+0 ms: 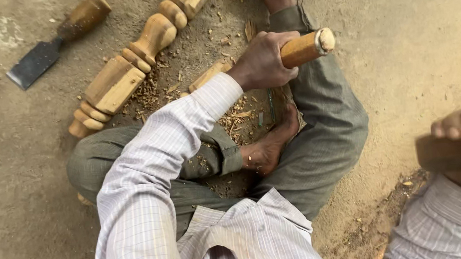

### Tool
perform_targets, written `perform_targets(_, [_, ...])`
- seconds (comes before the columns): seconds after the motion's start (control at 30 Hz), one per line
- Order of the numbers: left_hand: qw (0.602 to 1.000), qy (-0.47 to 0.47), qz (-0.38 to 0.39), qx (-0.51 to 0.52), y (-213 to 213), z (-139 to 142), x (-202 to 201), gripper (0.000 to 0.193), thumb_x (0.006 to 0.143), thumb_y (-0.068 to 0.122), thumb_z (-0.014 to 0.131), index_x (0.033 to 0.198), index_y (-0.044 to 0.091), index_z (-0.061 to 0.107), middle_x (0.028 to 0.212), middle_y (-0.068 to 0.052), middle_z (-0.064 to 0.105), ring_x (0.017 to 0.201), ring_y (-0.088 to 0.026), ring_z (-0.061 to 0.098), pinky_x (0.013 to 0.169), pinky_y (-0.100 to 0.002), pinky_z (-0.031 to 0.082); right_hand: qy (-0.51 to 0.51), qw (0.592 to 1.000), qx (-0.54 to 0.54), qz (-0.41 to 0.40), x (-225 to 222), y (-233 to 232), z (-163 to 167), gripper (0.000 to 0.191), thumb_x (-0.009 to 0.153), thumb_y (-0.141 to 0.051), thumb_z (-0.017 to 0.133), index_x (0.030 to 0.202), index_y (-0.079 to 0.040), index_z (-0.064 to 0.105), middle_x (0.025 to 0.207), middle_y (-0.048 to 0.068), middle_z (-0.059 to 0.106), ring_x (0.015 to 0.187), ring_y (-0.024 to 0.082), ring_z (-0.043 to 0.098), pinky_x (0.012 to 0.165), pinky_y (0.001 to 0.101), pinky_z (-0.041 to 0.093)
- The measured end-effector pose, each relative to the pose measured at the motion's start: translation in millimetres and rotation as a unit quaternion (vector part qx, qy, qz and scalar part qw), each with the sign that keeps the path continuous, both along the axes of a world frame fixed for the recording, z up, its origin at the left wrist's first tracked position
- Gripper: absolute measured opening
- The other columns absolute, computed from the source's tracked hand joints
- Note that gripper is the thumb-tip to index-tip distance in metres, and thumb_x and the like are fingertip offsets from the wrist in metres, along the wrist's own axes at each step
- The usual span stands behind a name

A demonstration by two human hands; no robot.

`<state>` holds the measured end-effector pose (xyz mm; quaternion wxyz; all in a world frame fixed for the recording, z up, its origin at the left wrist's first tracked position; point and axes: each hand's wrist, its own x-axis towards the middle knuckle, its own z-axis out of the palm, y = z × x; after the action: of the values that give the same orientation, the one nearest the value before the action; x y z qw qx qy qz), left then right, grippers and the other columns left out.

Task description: The person sits on the ground holding a chisel against a wooden furniture leg and repeatedly strikes the chisel with a wooden mallet to carve the spindle, with wood shavings accumulating around the work.

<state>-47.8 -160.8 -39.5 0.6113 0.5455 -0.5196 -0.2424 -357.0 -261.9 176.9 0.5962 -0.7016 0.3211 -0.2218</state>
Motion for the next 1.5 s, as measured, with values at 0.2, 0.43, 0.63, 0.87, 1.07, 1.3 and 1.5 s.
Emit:
perform_targets(0.2, [1.0,-0.016,-0.026,0.008,7.9,2.9,7.5,0.032,0.075,0.008,0.079,0.104,0.004,0.065,0.086,-0.013,0.075,0.077,-0.026,0.077,0.074,-0.039,0.063,0.341,0.906,-0.192,0.162,4.8,19.1,-43.3,0.055,0.072,-0.007,0.083,0.121,-0.001,0.059,0.081,0.005,0.061,0.063,0.016,0.06,0.056,0.035,0.054])
perform_targets(0.43, [0.998,-0.037,0.055,-0.012,23.3,36.8,-6.2,0.028,0.079,0.013,0.083,0.099,0.006,0.065,0.082,-0.013,0.073,0.072,-0.025,0.074,0.067,-0.039,0.061,0.215,0.974,-0.046,-0.06,-25.2,63.0,-68.7,0.05,0.072,0.008,0.08,0.117,0.0,0.058,0.092,0.005,0.066,0.084,0.013,0.065,0.076,0.0304,0.055])
perform_targets(0.63, [0.992,0.023,0.02,-0.126,20.5,28.5,8.8,0.033,0.082,0.01,0.084,0.109,0.005,0.066,0.094,-0.012,0.076,0.077,-0.021,0.077,0.072,-0.032,0.066,0.214,0.972,-0.017,-0.093,-51.4,75.7,-92.4,0.051,0.072,0.011,0.078,0.117,0.001,0.058,0.091,0.005,0.066,0.084,0.013,0.065,0.076,0.0302,0.055])
perform_targets(0.87, [0.987,0.006,-0.03,-0.155,43.0,15.1,8.9,0.032,0.082,0.01,0.089,0.102,0.005,0.064,0.091,-0.009,0.073,0.08,-0.018,0.077,0.075,-0.031,0.065,0.174,0.982,-0.021,-0.073,-31.5,88.6,-82.4,0.052,0.072,0.012,0.077,0.119,0.0,0.058,0.091,0.007,0.067,0.083,0.014,0.067,0.074,0.0317,0.059])
perform_targets(1.07, [0.987,-0.003,0.044,-0.155,57.2,14.3,9.2,0.043,0.073,0.006,0.087,0.109,-0.002,0.064,0.1,-0.015,0.073,0.085,-0.024,0.077,0.078,-0.034,0.064,0.154,0.987,-0.002,-0.046,-34.0,97.6,-86.4,0.054,0.071,0.012,0.078,0.119,-0.002,0.058,0.09,0.007,0.067,0.083,0.014,0.067,0.073,0.0312,0.059])
perform_targets(1.3, [0.992,0.014,0.007,-0.124,49.1,7.2,5.1,0.039,0.075,0.005,0.088,0.107,0.0,0.066,0.094,-0.011,0.075,0.083,-0.022,0.078,0.076,-0.032,0.065,0.08,0.996,-0.025,-0.016,-44.1,73.4,-34.9,0.052,0.073,0.004,0.079,0.12,0.0,0.058,0.09,0.008,0.066,0.078,0.016,0.066,0.067,0.032,0.057])
perform_targets(1.5, [0.993,0.009,-0.002,-0.116,44.9,7.3,-1.9,0.029,0.079,0.005,0.086,0.097,0.002,0.063,0.086,-0.008,0.071,0.074,-0.02,0.075,0.068,-0.031,0.064,-0.048,0.996,-0.031,0.071,20.5,52.4,44.7,0.054,0.071,-0.004,0.08,0.12,0.001,0.057,0.087,0.01,0.065,0.075,0.018,0.065,0.064,0.0316,0.054])
